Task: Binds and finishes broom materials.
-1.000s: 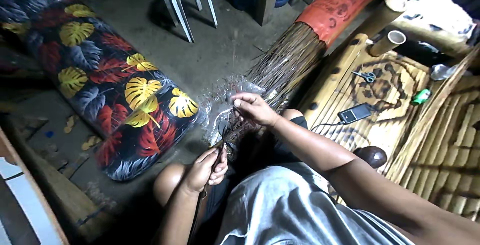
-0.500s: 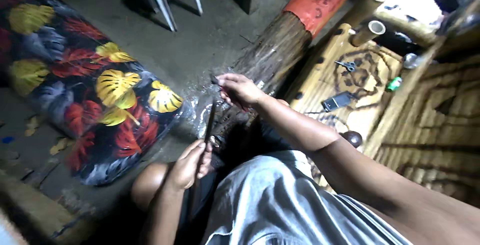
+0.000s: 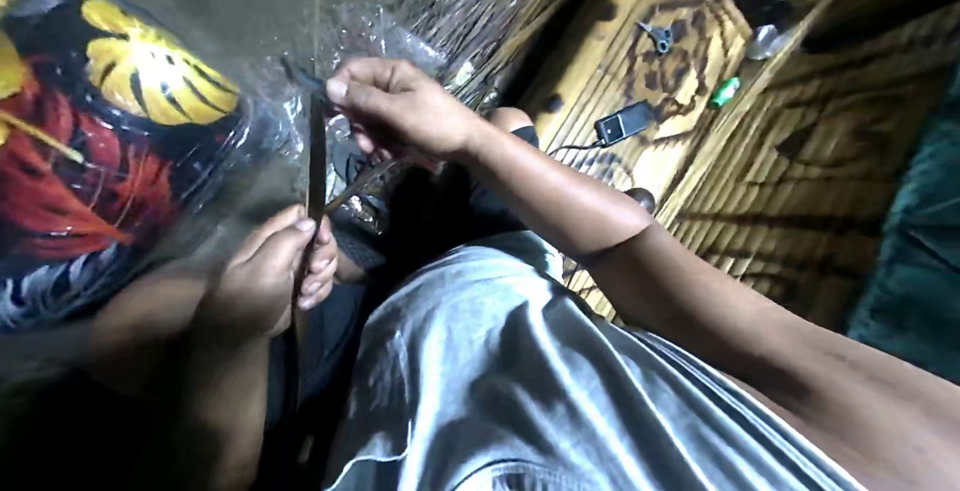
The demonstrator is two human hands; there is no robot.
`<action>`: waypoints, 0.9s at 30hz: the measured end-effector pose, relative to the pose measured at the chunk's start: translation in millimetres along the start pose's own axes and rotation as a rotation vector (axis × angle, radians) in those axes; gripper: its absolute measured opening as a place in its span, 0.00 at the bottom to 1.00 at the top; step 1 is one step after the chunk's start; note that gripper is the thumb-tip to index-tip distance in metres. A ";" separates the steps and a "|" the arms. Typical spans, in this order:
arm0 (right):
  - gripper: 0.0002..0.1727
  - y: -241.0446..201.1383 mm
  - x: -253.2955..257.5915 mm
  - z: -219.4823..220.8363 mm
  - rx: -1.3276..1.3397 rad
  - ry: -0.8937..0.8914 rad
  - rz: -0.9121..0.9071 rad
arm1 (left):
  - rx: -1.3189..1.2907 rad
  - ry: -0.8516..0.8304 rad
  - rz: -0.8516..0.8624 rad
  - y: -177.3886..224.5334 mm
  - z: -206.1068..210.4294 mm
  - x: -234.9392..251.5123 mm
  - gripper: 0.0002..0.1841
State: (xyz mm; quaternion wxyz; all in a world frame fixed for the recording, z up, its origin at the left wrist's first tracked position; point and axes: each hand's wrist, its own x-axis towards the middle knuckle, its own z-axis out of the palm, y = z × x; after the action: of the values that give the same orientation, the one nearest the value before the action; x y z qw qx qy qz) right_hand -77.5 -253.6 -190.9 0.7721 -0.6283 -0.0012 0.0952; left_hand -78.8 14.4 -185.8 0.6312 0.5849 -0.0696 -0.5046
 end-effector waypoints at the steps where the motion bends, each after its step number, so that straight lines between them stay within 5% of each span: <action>1: 0.15 0.8 0.1 -0.6 -0.011 0.026 0.020 | -0.008 0.008 0.003 0.7 1.1 0.8 0.18; 7: 0.14 -0.8 -6.0 3.5 -0.039 -0.054 -0.050 | 0.008 0.021 0.062 6.5 5.9 3.6 0.19; 14: 0.16 7.9 -21.0 21.7 0.010 -0.322 0.109 | 0.002 0.024 0.038 4.9 3.2 1.7 0.18; 27: 0.15 23.0 -12.8 -3.1 -0.049 -0.125 -0.151 | -0.027 -0.025 0.017 5.9 6.4 -3.2 0.19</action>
State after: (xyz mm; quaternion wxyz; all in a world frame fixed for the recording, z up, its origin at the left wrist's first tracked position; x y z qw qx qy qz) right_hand -93.0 -254.0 -212.3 0.7598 -0.6381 -0.0990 0.0758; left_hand -81.4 11.2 -177.4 0.6424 0.5693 -0.0758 -0.5073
